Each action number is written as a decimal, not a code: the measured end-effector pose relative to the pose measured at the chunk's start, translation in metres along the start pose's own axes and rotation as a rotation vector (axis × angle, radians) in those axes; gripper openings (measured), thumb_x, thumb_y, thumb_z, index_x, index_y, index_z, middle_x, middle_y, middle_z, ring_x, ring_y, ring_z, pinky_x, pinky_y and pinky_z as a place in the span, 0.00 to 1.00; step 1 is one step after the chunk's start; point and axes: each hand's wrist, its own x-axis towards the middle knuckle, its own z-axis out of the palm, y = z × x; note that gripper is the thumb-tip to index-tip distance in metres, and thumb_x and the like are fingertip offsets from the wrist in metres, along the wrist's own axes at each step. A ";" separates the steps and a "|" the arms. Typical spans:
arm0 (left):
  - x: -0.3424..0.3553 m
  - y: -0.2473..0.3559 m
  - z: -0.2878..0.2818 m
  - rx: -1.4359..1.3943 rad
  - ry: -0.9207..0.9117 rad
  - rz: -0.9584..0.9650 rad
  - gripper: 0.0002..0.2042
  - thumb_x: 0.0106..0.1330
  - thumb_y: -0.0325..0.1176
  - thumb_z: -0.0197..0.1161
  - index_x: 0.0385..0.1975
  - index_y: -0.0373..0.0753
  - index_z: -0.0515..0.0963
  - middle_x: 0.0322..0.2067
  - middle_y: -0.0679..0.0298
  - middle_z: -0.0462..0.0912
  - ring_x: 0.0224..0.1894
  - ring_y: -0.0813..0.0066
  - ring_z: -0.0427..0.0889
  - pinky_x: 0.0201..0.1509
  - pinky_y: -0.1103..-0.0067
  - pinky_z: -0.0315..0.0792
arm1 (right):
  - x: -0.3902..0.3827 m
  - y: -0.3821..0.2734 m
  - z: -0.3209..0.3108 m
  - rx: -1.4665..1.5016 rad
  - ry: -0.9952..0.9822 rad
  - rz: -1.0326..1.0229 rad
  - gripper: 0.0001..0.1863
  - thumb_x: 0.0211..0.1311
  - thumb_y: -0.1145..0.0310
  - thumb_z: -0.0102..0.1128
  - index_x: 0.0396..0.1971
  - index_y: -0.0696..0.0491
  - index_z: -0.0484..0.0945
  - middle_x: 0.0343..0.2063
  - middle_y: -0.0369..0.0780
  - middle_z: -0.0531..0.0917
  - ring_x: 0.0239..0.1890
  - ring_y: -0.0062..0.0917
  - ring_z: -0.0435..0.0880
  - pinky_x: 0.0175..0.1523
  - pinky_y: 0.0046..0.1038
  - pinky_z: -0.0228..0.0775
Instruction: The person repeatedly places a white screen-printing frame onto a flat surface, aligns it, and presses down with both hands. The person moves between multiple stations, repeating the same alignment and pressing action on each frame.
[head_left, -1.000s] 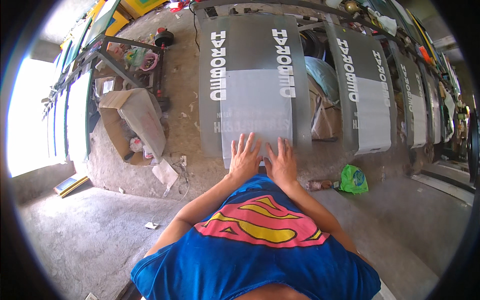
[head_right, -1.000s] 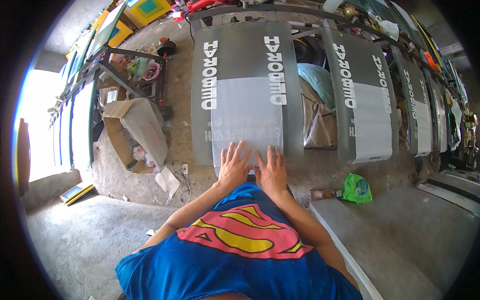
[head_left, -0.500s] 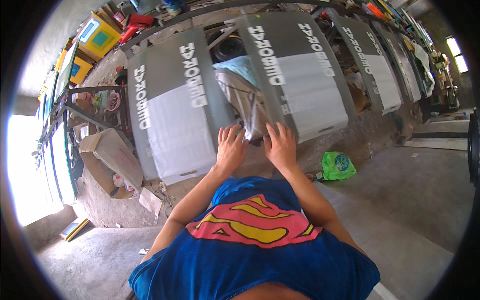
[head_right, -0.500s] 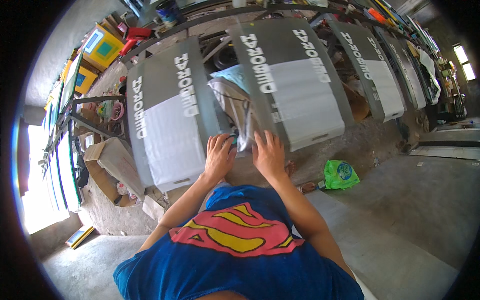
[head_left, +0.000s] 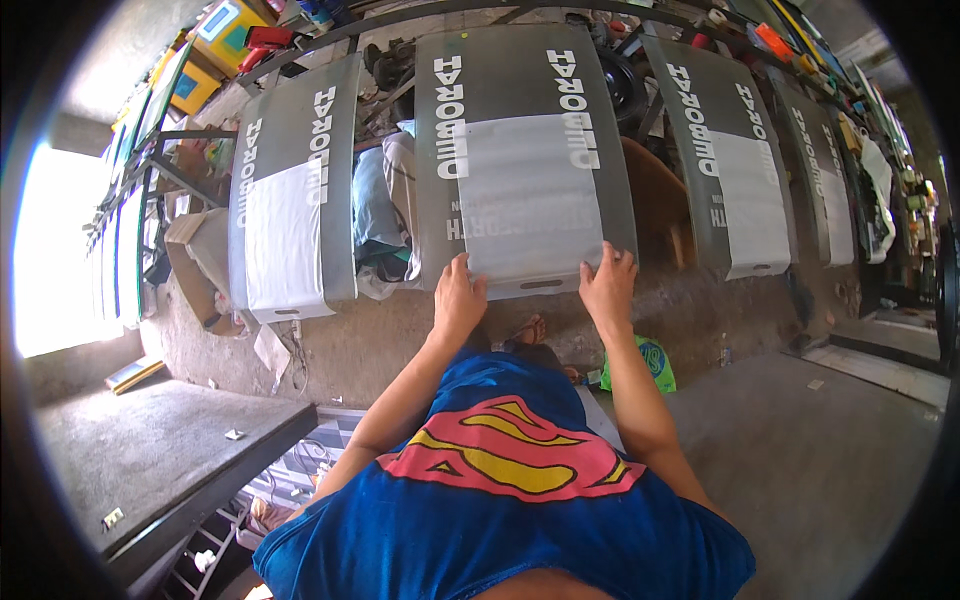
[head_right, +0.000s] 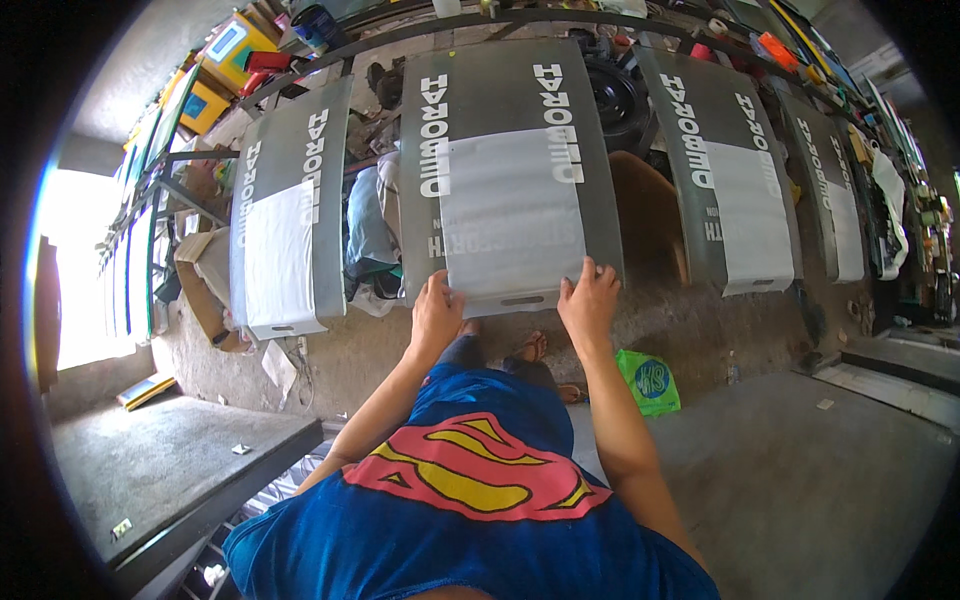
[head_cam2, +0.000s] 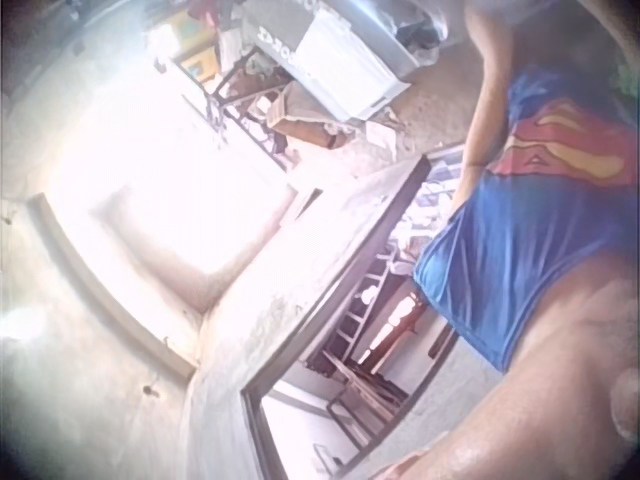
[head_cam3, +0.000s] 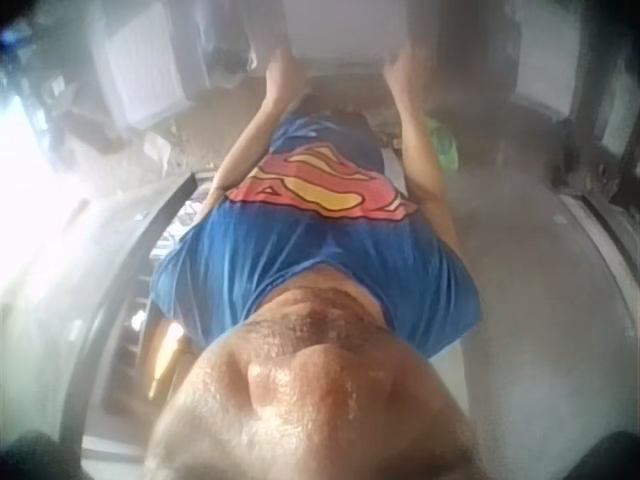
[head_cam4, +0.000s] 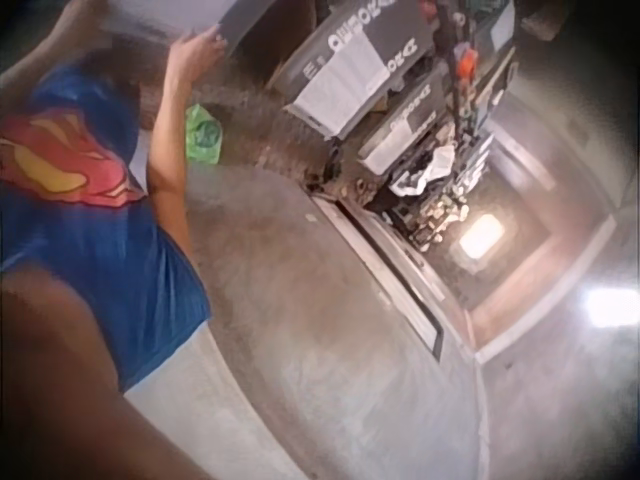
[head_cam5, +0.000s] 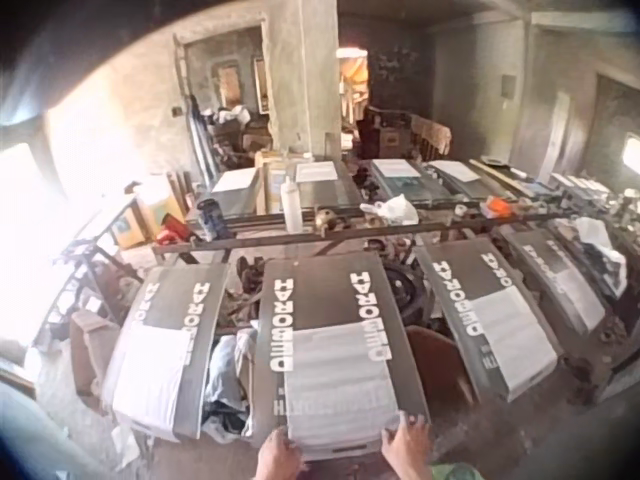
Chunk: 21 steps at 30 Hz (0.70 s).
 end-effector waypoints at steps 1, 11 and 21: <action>0.001 0.003 0.001 -0.070 -0.026 -0.117 0.26 0.65 0.30 0.66 0.61 0.31 0.68 0.45 0.41 0.81 0.49 0.44 0.82 0.53 0.58 0.77 | 0.002 0.005 0.002 0.061 -0.008 0.027 0.31 0.61 0.63 0.72 0.61 0.58 0.73 0.53 0.58 0.74 0.54 0.51 0.77 0.57 0.47 0.72; 0.010 0.005 0.016 -0.216 0.114 -0.322 0.22 0.58 0.24 0.69 0.54 0.30 0.76 0.52 0.47 0.78 0.47 0.57 0.83 0.50 0.68 0.79 | 0.024 0.022 -0.006 0.623 -0.235 0.326 0.26 0.62 0.65 0.71 0.58 0.56 0.75 0.39 0.46 0.82 0.45 0.38 0.82 0.53 0.37 0.74; 0.088 0.018 -0.035 -1.387 0.055 -0.818 0.22 0.72 0.21 0.60 0.65 0.31 0.67 0.50 0.47 0.79 0.49 0.63 0.83 0.54 0.76 0.78 | 0.106 -0.012 -0.018 1.081 -0.230 0.460 0.10 0.67 0.70 0.63 0.45 0.57 0.82 0.38 0.34 0.84 0.40 0.18 0.77 0.49 0.23 0.69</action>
